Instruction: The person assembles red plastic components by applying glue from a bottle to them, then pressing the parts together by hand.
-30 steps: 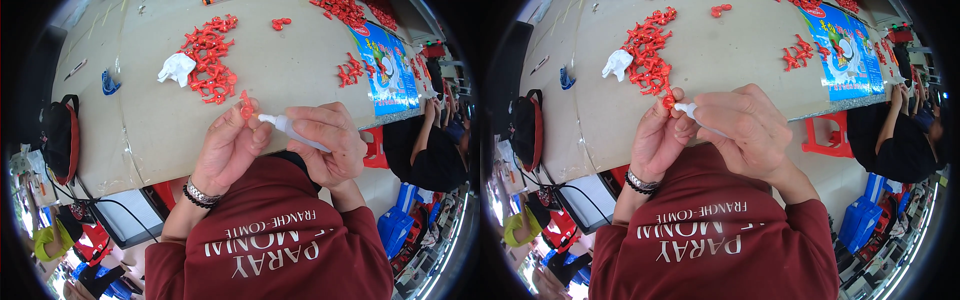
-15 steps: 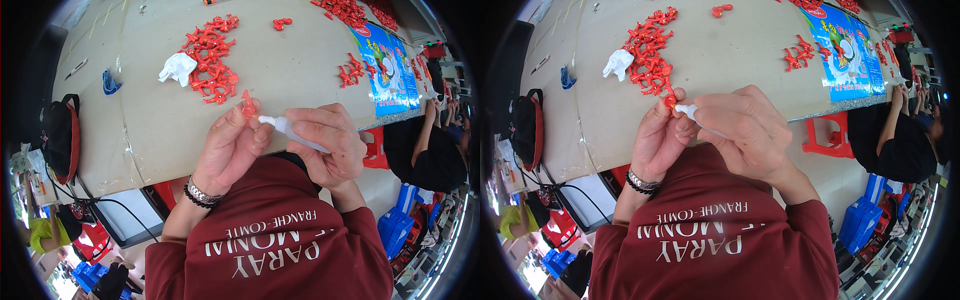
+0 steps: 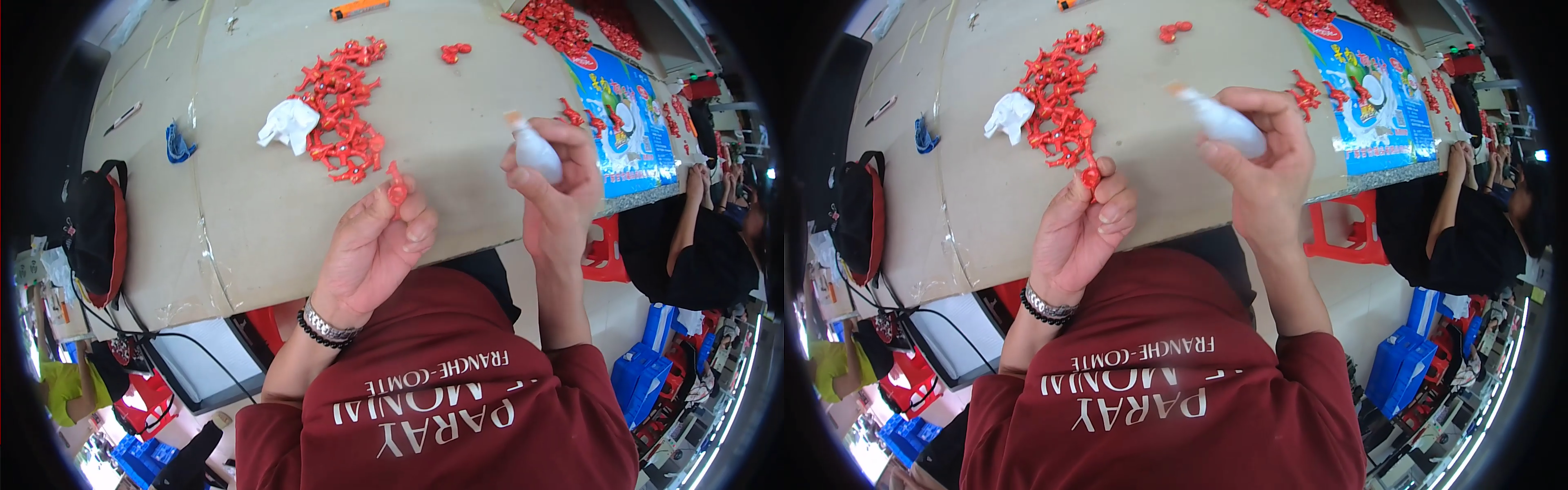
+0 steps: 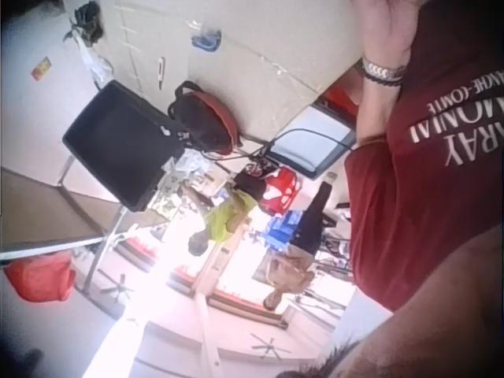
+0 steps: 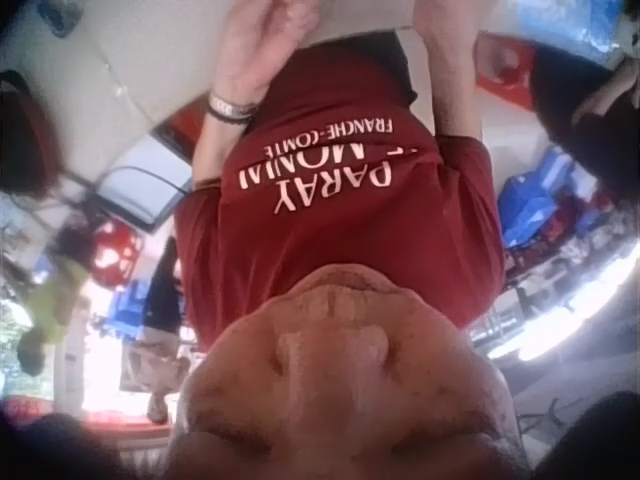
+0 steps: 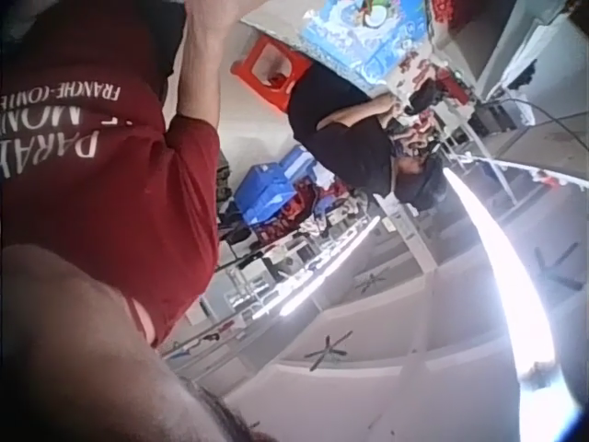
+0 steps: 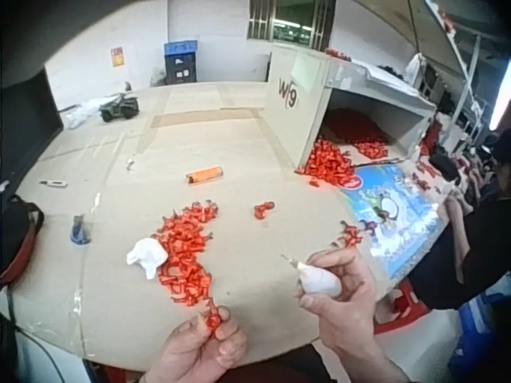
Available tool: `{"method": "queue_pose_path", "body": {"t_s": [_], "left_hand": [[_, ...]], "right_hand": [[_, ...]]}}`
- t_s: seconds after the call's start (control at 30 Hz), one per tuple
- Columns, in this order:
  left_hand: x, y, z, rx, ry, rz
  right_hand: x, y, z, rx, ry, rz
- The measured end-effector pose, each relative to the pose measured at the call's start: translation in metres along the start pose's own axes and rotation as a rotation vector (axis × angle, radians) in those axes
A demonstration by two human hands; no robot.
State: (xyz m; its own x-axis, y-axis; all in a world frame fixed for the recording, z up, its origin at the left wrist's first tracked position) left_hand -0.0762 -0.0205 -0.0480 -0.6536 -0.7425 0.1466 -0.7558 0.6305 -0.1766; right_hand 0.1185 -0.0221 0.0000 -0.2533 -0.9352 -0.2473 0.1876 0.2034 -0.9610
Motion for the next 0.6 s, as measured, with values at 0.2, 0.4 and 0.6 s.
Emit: {"method": "queue_pose_path", "body": {"t_s": [0.2, 0.4, 0.6], "left_hand": [[0.002, 0.003, 0.003, 0.021, 0.014, 0.001], [-0.002, 0.007, -0.002, 0.054, -0.023, 0.024], [0.001, 0.008, 0.003, 0.091, -0.002, 0.025]], "right_hand": [[-0.025, 0.007, -0.003, -0.117, -0.087, -0.161], [-0.026, -0.005, -0.019, 0.092, -0.133, -0.047], [-0.073, 0.016, -0.010, 0.275, -0.020, -0.064]]}}
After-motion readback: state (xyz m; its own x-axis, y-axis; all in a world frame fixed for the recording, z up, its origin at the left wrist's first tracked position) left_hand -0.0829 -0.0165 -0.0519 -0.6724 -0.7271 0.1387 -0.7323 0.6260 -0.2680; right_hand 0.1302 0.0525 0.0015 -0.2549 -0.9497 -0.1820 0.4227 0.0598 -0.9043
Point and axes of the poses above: each hand's wrist, its own x-axis away from the middle knuckle, its own z-axis out of the back of the hand, y = z × x, the point moved 2 cm from there along -x, towards the middle knuckle, and after that the axes turned 15 degrees about x, right-handed, at the moved point
